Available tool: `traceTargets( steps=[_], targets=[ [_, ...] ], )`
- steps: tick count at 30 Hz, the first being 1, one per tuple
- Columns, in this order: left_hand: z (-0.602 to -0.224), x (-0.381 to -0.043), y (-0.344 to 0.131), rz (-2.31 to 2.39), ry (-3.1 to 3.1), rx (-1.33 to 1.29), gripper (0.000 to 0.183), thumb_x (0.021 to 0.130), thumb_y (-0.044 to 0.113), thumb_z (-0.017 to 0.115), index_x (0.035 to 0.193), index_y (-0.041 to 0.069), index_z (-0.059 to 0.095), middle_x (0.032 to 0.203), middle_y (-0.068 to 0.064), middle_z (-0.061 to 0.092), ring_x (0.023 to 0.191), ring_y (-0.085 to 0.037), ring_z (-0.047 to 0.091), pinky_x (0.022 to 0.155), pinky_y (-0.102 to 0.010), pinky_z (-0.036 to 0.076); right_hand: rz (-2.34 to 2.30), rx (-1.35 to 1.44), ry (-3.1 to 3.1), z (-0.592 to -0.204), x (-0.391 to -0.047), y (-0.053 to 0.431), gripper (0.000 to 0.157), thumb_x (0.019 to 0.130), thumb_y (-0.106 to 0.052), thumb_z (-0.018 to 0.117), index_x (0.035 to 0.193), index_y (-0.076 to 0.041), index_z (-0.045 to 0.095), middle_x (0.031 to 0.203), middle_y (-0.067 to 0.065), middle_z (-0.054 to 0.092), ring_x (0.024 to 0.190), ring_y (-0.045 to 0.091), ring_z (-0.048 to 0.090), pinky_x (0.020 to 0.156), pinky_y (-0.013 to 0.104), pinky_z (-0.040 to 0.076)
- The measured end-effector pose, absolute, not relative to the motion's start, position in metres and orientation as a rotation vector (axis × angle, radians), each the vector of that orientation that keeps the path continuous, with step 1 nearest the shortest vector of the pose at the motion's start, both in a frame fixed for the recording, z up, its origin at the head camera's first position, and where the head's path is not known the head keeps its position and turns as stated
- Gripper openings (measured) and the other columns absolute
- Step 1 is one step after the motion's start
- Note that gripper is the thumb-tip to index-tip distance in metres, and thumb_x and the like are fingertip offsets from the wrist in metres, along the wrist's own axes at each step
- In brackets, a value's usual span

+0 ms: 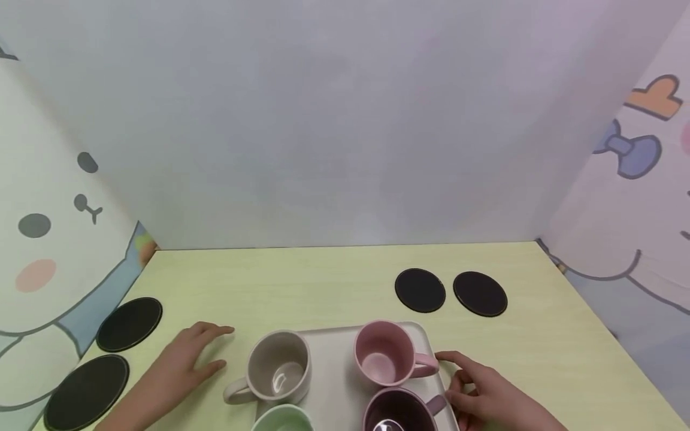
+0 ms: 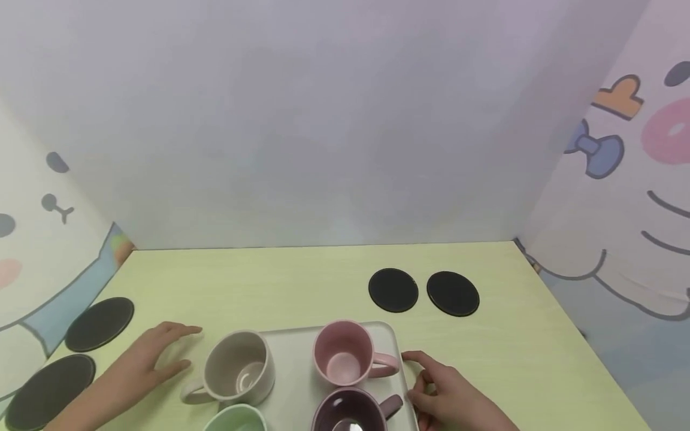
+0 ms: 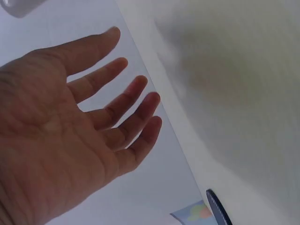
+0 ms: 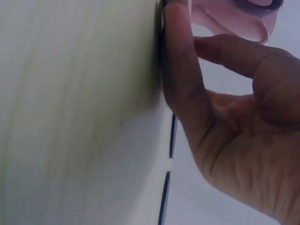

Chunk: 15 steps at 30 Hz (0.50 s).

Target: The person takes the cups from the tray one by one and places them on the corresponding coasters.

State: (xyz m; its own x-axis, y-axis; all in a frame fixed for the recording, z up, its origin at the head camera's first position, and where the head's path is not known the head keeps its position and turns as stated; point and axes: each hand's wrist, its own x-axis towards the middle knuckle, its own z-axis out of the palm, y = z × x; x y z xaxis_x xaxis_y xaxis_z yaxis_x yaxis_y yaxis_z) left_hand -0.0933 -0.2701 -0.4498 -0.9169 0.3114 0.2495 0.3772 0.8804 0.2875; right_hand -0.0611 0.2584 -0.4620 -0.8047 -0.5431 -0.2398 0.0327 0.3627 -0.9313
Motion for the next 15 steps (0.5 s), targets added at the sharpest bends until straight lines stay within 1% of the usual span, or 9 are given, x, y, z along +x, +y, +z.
traceTargets(
  steps=[3,4,7,11,15],
  targets=[
    [-0.444,-0.097,-0.280,-0.427,-2.900,-0.484,0.049,0.076,0.022,0.083,0.122,0.020,0.065,0.116,0.003,0.065,0.106,-0.023,0.063,0.087,-0.048,0.051,-1.375,-0.420,2.230,-0.461,-0.057,0.253,0.050,0.098,-0.016,0.059,0.143,-0.007,0.038,0.081,0.004,0.059,0.055,0.008,0.062,0.049,0.030,0.053],
    [-0.443,-0.098,-0.285,-0.413,-2.903,-0.478,0.049,0.076,0.023,0.083,0.122,0.020,0.065,0.115,0.003,0.065,0.105,-0.023,0.063,0.086,-0.047,0.051,-1.348,-0.415,2.263,-0.461,-0.056,0.252,0.050,0.098,-0.017,0.059,0.143,-0.008,0.038,0.080,0.002,0.059,0.055,0.008,0.062,0.049,0.029,0.052],
    [-0.444,-0.102,-0.299,-0.421,-2.924,-0.455,0.050,0.077,0.025,0.083,0.123,0.017,0.064,0.117,-0.002,0.066,0.107,-0.027,0.062,0.086,-0.050,0.049,-1.299,-0.439,2.340,-0.461,-0.054,0.249,0.049,0.097,-0.019,0.061,0.141,-0.010,0.040,0.077,-0.002,0.059,0.054,0.005,0.060,0.049,0.027,0.051],
    [-0.447,-0.108,-0.319,-0.433,-2.989,-0.388,0.056,0.078,0.031,0.081,0.127,0.014,0.061,0.121,-0.012,0.064,0.110,-0.040,0.058,0.084,-0.057,0.045,-1.277,-0.444,2.374,-0.461,-0.052,0.246,0.050,0.096,-0.017,0.062,0.140,-0.013,0.040,0.074,-0.004,0.059,0.052,0.004,0.059,0.049,0.026,0.050],
    [-0.449,-0.118,-0.336,-0.401,-3.071,-0.328,0.063,0.079,0.039,0.079,0.131,0.010,0.057,0.123,-0.022,0.059,0.108,-0.050,0.053,0.079,-0.062,0.043,-1.266,-0.463,2.386,-0.460,-0.052,0.245,0.049,0.096,-0.014,0.061,0.140,-0.014,0.039,0.072,-0.007,0.059,0.050,0.003,0.057,0.047,0.027,0.050]
  ],
)
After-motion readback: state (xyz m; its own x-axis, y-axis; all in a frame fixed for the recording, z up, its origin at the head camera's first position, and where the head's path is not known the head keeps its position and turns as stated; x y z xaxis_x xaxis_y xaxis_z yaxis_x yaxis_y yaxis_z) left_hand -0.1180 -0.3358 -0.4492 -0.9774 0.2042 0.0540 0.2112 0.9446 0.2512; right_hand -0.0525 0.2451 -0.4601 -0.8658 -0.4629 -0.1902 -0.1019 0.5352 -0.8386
